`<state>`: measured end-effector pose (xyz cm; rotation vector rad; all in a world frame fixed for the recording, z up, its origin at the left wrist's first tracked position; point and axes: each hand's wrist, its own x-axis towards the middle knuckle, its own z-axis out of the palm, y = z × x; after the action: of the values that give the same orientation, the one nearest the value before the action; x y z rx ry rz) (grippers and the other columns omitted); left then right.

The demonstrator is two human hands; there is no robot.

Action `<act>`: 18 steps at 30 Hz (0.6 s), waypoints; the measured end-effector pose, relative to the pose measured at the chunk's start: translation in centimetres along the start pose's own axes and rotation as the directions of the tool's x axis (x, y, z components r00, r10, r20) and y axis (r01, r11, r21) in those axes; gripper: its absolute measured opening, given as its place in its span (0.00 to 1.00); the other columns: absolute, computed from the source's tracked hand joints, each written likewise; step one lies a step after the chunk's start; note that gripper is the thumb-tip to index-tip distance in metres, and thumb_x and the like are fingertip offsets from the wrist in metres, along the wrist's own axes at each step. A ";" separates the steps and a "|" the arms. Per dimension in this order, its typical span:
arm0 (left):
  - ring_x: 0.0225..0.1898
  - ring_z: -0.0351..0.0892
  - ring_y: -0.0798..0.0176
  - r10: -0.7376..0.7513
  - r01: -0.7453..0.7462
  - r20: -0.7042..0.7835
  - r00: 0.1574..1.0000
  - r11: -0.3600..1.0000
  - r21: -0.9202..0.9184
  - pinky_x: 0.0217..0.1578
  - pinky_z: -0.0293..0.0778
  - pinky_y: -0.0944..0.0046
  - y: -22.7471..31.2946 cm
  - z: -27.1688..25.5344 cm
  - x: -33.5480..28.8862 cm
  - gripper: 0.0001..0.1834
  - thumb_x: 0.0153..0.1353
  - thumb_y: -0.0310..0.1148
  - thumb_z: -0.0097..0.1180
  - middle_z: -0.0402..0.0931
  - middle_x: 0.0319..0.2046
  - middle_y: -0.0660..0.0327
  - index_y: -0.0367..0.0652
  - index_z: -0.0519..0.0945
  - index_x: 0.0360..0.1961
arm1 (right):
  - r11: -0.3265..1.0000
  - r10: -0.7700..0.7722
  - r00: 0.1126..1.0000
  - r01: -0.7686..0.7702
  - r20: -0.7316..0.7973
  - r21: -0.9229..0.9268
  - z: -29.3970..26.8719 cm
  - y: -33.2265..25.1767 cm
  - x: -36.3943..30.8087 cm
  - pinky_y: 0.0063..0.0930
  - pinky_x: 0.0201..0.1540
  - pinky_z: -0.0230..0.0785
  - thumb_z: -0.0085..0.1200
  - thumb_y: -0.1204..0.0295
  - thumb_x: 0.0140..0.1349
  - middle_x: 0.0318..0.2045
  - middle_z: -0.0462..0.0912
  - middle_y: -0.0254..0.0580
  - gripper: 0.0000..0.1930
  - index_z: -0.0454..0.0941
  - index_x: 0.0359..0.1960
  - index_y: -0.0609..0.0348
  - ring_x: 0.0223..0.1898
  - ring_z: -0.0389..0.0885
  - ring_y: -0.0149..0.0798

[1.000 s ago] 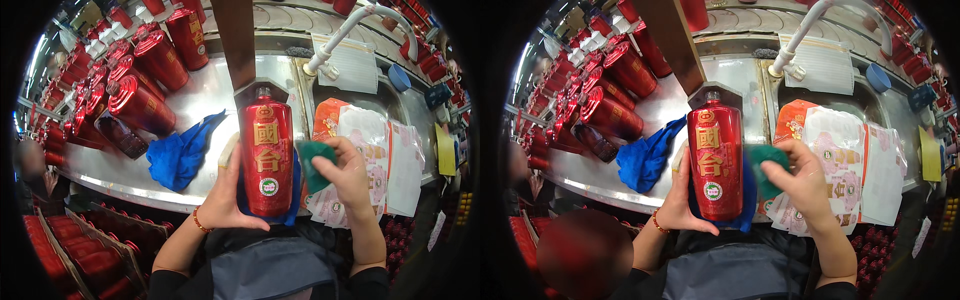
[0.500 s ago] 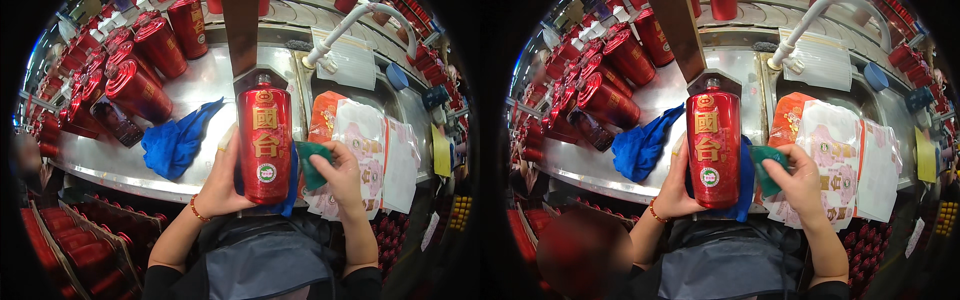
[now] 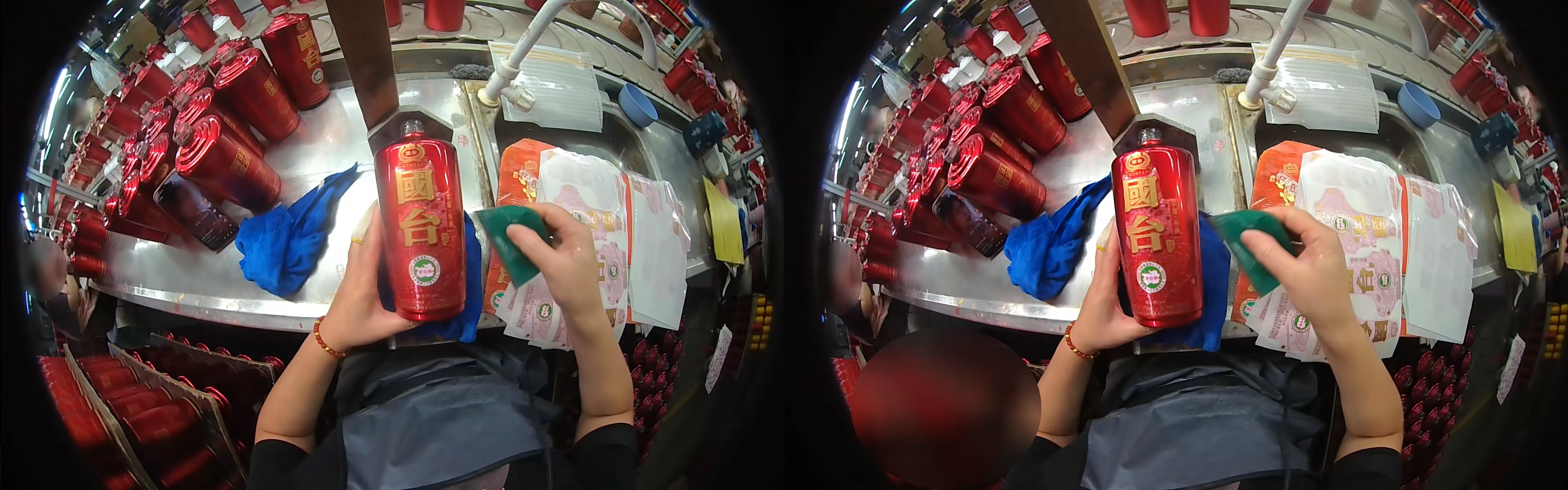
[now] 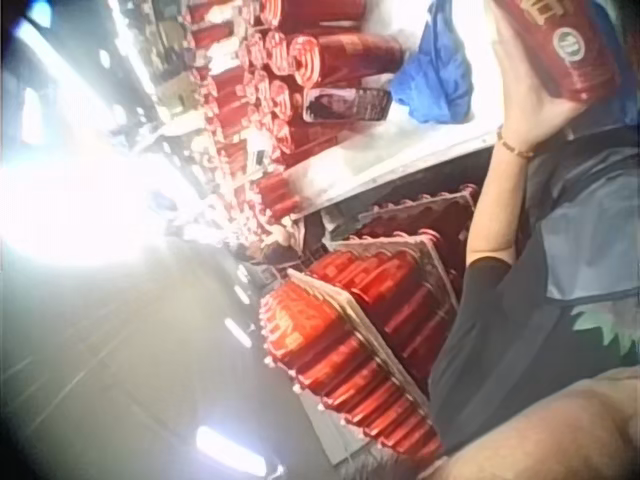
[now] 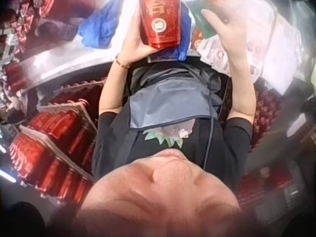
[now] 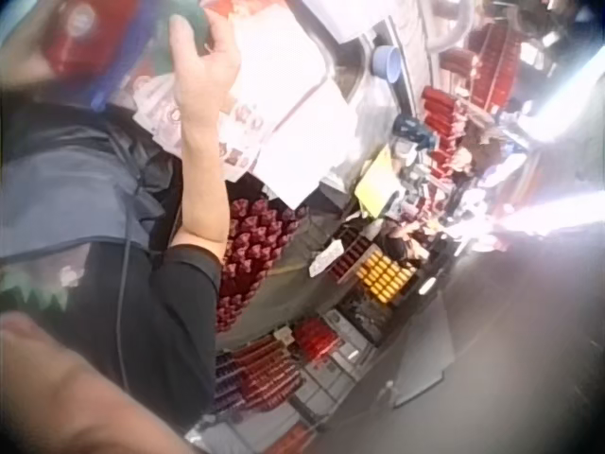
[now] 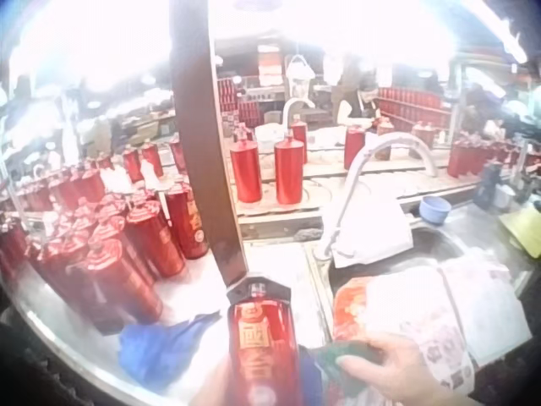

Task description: The person applies a gold label to a red cylindrical container, smooths it with a green tool, and wipes the surface with a blue cloth. The person repeats this process on multiple containers at a workstation.

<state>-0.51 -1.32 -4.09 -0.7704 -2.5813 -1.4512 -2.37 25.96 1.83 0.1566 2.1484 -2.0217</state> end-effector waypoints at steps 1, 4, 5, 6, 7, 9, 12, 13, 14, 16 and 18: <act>0.76 0.52 0.39 -0.008 0.008 0.005 1.000 1.000 -0.008 0.74 0.52 0.48 -0.1 0.0 0.0 0.72 0.43 0.43 0.82 0.52 0.75 0.40 0.33 0.44 0.79 | 0.994 -0.079 0.994 0.084 0.071 -0.073 0.5 -0.1 -0.5 0.20 0.39 0.75 0.65 0.73 0.65 0.36 0.85 0.35 0.12 0.83 0.47 0.65 0.35 0.82 0.25; 0.76 0.55 0.42 -0.003 0.003 0.006 1.000 1.000 -0.024 0.73 0.54 0.49 -0.2 0.1 0.5 0.72 0.42 0.43 0.83 0.53 0.75 0.42 0.34 0.44 0.79 | 0.984 -0.168 0.973 0.174 0.159 -0.025 1.0 0.9 0.2 0.19 0.35 0.75 0.64 0.72 0.67 0.32 0.86 0.34 0.11 0.84 0.47 0.64 0.31 0.82 0.25; 0.75 0.58 0.45 0.007 -0.007 -0.003 1.000 1.000 -0.027 0.73 0.56 0.49 0.0 0.2 0.7 0.72 0.41 0.42 0.85 0.54 0.75 0.43 0.34 0.45 0.79 | 0.996 0.059 0.990 -0.066 0.127 0.057 -0.5 0.7 0.7 0.20 0.41 0.75 0.66 0.71 0.65 0.33 0.85 0.32 0.13 0.84 0.48 0.64 0.37 0.82 0.25; 0.75 0.60 0.48 0.003 -0.004 -0.016 1.000 1.000 -0.025 0.72 0.58 0.50 0.1 0.2 0.6 0.72 0.40 0.41 0.86 0.55 0.75 0.45 0.35 0.46 0.79 | 1.000 0.021 0.996 -0.023 0.092 0.021 -0.5 0.1 0.4 0.20 0.41 0.75 0.66 0.71 0.65 0.33 0.85 0.32 0.13 0.84 0.48 0.64 0.37 0.82 0.25; 0.75 0.58 0.45 -0.016 0.015 -0.010 1.000 0.999 -0.040 0.72 0.56 0.49 -0.2 0.3 0.4 0.72 0.41 0.42 0.85 0.54 0.75 0.43 0.34 0.46 0.79 | 1.000 -0.018 0.998 0.019 0.058 -0.017 -0.5 -0.4 -0.1 0.20 0.41 0.75 0.67 0.72 0.64 0.34 0.85 0.31 0.13 0.85 0.48 0.63 0.37 0.82 0.25; 0.75 0.55 0.40 -0.045 0.045 -0.002 0.999 0.997 -0.068 0.73 0.54 0.48 -1.0 0.5 0.1 0.72 0.42 0.46 0.83 0.52 0.75 0.39 0.33 0.44 0.79 | 0.935 -0.259 0.933 0.307 0.249 -0.179 0.4 -0.4 -1.1 0.19 0.40 0.75 0.67 0.73 0.64 0.35 0.86 0.33 0.12 0.85 0.47 0.64 0.36 0.82 0.25; 0.75 0.54 0.38 -0.038 0.037 -0.012 0.999 0.998 -0.059 0.74 0.51 0.46 -0.6 0.5 -0.2 0.72 0.43 0.49 0.82 0.53 0.74 0.39 0.33 0.44 0.79 | 0.970 -0.204 0.977 0.211 0.066 -0.119 -0.3 0.4 0.5 0.24 0.41 0.73 0.67 0.75 0.63 0.35 0.86 0.34 0.10 0.87 0.46 0.61 0.37 0.80 0.26; 0.75 0.54 0.38 -0.017 0.018 -0.009 1.000 1.000 0.005 0.74 0.49 0.45 -0.5 0.3 -0.2 0.72 0.43 0.51 0.81 0.54 0.74 0.38 0.33 0.45 0.79 | 0.894 -0.371 0.928 0.350 -0.021 -0.281 -0.3 0.2 1.0 0.25 0.40 0.72 0.67 0.76 0.63 0.34 0.86 0.35 0.10 0.87 0.46 0.60 0.36 0.80 0.28; 0.75 0.54 0.37 0.002 -0.001 -0.005 1.000 0.998 0.068 0.74 0.47 0.43 -0.6 0.1 0.0 0.72 0.43 0.52 0.80 0.54 0.74 0.38 0.33 0.45 0.79 | 0.770 -0.486 0.874 0.439 0.019 -0.462 -0.7 -0.6 0.9 0.31 0.42 0.71 0.67 0.78 0.58 0.35 0.85 0.36 0.11 0.88 0.44 0.58 0.37 0.80 0.33; 0.75 0.52 0.37 0.042 -0.038 -0.021 0.999 0.986 0.165 0.76 0.41 0.37 -1.0 0.1 -0.2 0.71 0.44 0.56 0.78 0.55 0.73 0.39 0.34 0.47 0.78 | 0.441 -0.693 0.666 0.693 0.274 -0.570 0.6 -1.8 0.0 0.33 0.44 0.70 0.66 0.79 0.54 0.37 0.85 0.35 0.14 0.89 0.44 0.56 0.38 0.79 0.37; 0.75 0.52 0.38 0.056 -0.055 0.001 0.998 0.982 0.183 0.76 0.40 0.36 -1.1 0.4 0.0 0.70 0.44 0.56 0.78 0.56 0.73 0.41 0.34 0.47 0.78 | 0.197 -0.758 0.484 0.809 0.437 -0.553 2.1 -0.6 -2.2 0.35 0.49 0.67 0.66 0.77 0.46 0.41 0.84 0.31 0.19 0.91 0.44 0.51 0.41 0.76 0.38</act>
<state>-0.96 -1.42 -5.18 -0.8057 -2.6208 -1.1785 -0.26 23.93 2.76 -1.4236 3.1173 -1.1135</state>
